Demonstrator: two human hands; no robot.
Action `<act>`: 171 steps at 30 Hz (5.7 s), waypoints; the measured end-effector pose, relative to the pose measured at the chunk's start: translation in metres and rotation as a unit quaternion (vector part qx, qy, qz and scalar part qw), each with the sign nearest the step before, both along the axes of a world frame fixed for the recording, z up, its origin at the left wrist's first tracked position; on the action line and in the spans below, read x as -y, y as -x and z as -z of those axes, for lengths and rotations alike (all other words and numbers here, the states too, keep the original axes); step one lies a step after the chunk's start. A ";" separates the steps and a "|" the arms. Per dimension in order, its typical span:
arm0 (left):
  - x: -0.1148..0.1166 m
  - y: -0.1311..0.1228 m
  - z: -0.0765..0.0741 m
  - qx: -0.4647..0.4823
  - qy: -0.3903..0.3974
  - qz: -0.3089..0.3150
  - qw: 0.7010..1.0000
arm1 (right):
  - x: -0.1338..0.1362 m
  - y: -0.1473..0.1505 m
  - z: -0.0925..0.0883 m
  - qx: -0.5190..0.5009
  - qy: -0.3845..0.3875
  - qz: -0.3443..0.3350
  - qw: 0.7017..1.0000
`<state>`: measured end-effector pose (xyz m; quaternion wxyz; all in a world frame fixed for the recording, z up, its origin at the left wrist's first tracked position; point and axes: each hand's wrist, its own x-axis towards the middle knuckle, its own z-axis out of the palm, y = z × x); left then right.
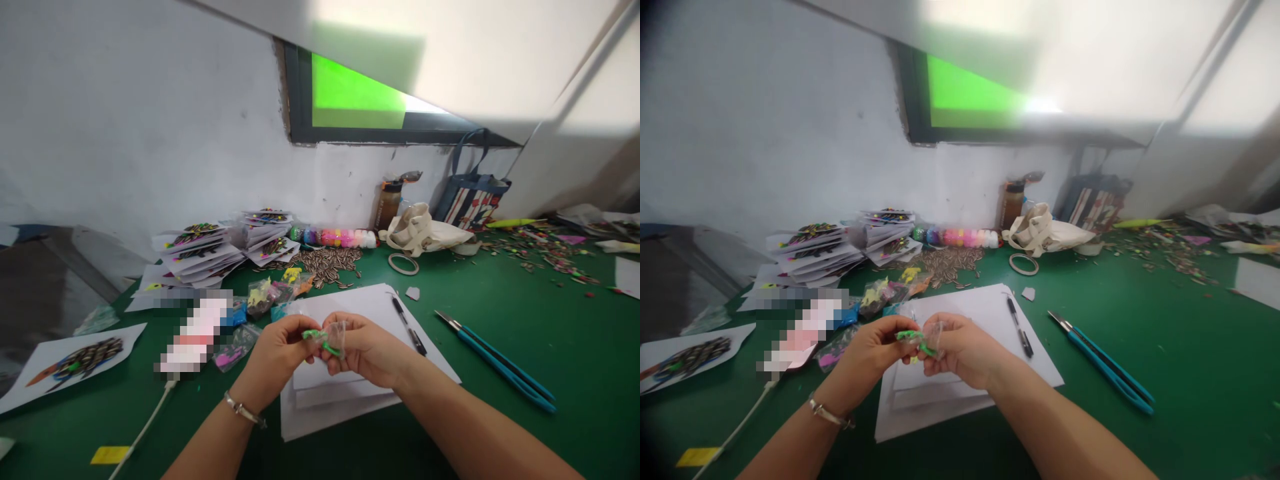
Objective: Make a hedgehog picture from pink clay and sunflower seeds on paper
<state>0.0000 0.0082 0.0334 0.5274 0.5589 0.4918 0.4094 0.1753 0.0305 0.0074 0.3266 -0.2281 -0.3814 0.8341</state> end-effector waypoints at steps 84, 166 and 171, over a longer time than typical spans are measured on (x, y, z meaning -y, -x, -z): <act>-0.008 0.006 0.011 0.080 0.080 -0.087 0.990 | -0.018 -0.015 -0.003 0.212 -0.103 0.077 0.969; -0.014 0.015 0.009 0.081 0.072 -0.127 0.986 | -0.028 -0.024 0.010 0.507 -0.533 0.111 0.669; -0.015 0.016 0.011 0.080 0.067 -0.124 0.987 | -0.029 -0.021 0.015 0.533 -0.559 0.096 0.628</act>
